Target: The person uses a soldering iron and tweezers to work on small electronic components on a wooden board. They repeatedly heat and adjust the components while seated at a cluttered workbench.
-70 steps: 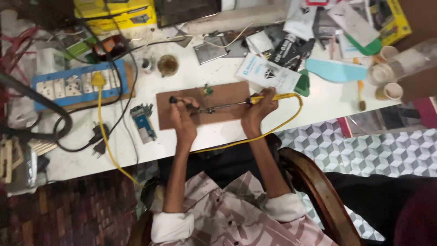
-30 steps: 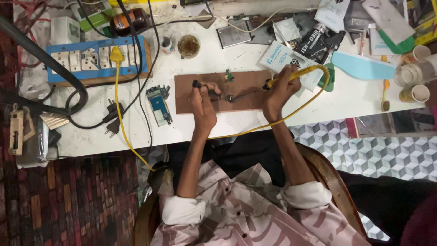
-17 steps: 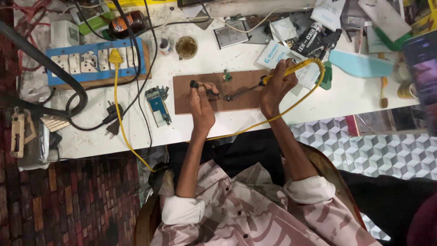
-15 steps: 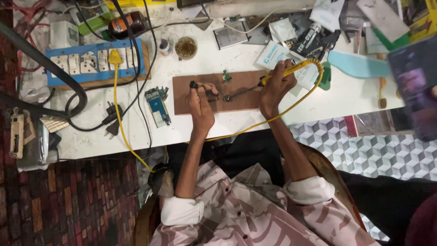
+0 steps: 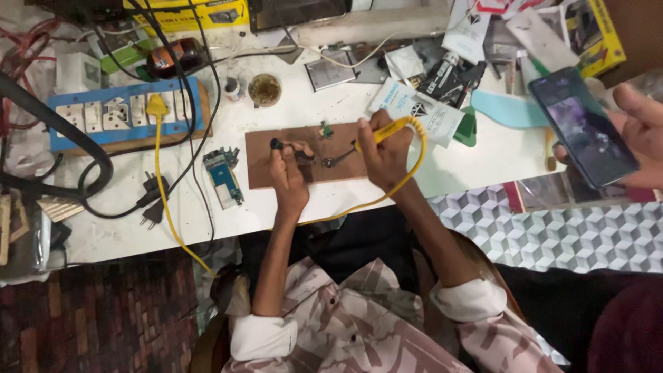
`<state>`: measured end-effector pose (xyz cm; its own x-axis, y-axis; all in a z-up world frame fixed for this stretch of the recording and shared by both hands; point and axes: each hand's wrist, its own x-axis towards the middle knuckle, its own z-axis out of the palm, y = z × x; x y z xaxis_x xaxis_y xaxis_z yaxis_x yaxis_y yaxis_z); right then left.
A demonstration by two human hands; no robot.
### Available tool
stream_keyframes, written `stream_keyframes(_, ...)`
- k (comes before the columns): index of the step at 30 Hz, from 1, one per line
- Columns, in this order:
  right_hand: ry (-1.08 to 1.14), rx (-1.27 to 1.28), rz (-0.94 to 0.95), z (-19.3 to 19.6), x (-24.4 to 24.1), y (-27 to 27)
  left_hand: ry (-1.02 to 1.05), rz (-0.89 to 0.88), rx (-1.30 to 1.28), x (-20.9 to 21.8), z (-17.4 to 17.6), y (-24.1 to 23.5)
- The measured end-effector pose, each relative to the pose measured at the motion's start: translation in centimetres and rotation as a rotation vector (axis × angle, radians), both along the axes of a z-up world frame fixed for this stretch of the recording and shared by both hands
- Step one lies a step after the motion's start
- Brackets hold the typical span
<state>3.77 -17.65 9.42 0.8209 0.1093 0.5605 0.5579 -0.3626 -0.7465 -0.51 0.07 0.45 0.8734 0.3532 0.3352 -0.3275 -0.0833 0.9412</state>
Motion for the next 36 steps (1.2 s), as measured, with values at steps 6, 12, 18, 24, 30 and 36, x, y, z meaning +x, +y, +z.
stream_keyframes(6,0.001,-0.081,0.077,0.1,-0.7,0.0,0.001,-0.020,-0.125,0.0,-0.1,-0.2)
stream_keyframes(12,-0.148,-0.249,0.082,1.2,-0.8,0.0,0.026,0.031,-0.016,-0.1,0.3,-0.2)
stream_keyframes(18,-0.095,-0.193,0.203,2.0,-1.3,0.4,-0.016,0.000,-0.047,-0.1,0.5,-0.2)
stream_keyframes(24,-0.085,-0.175,0.220,2.1,-1.7,0.9,-0.024,0.038,0.040,-0.3,0.9,-0.2)
stream_keyframes(30,-0.092,-0.176,0.183,2.0,-1.4,1.1,-0.030,-0.009,-0.020,0.0,1.2,-0.2)
stream_keyframes(36,-0.092,-0.168,0.180,2.0,-1.3,1.0,0.004,0.013,-0.021,0.0,1.0,-0.1)
